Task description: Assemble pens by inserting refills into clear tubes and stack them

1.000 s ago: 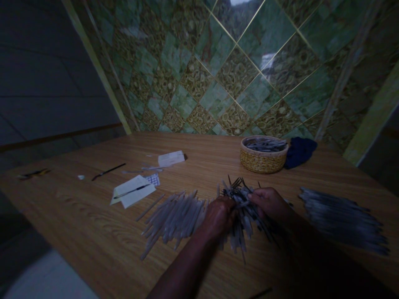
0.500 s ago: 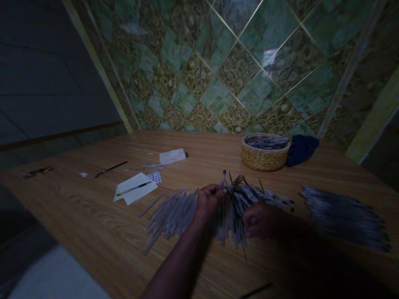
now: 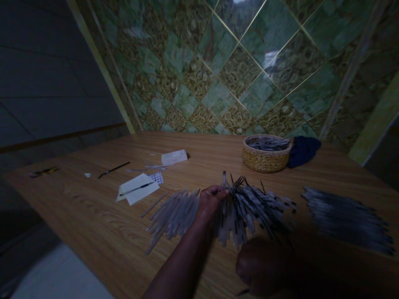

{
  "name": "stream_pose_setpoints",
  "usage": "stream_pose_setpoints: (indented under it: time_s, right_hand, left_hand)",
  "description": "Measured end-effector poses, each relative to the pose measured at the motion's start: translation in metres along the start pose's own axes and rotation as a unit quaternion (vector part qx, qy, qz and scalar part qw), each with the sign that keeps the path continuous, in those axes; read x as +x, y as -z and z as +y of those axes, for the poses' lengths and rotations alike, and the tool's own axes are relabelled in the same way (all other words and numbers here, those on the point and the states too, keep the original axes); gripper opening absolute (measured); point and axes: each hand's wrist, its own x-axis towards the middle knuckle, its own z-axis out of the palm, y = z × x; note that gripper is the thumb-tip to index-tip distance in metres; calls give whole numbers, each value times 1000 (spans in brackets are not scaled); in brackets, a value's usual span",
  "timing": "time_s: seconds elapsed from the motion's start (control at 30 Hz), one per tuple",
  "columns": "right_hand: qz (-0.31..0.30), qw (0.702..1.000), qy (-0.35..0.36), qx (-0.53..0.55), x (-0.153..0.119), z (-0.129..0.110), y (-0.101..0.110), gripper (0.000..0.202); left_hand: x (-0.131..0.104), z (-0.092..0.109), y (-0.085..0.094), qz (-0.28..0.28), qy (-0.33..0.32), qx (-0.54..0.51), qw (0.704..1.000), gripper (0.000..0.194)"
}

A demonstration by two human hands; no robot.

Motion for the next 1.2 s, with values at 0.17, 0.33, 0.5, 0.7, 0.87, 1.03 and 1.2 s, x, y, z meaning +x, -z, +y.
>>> stream_pose_setpoints:
  time_s: [0.17,0.33,0.5,0.7,0.87,1.03,1.2]
  right_hand:
    - [34,999,-30,2,5,12,-11,15]
    - [60,992,-66,91,2,27,6,16]
    - [122,971,-120,167,-2,46,14,15]
    - [51,981,-118,144,-11,53,18,14]
    - [62,965,-226,120,-19,71,28,18]
    - [72,943,-315,77,-12,80,18,20]
    - [88,936,-327,99,-4,75,6,22]
  left_hand:
    - [0,0,0,-9,10,-9,1000,26]
    - [-1,2,-2,-3,44,-48,998,28]
    - [-2,5,-2,8,59,-74,996,28]
    - [1,0,0,0,56,-60,997,28]
    - [2,-3,0,-2,46,-52,998,28]
    - [2,-7,-1,-13,49,-57,997,27]
    - [0,-6,-3,-20,51,-68,996,24]
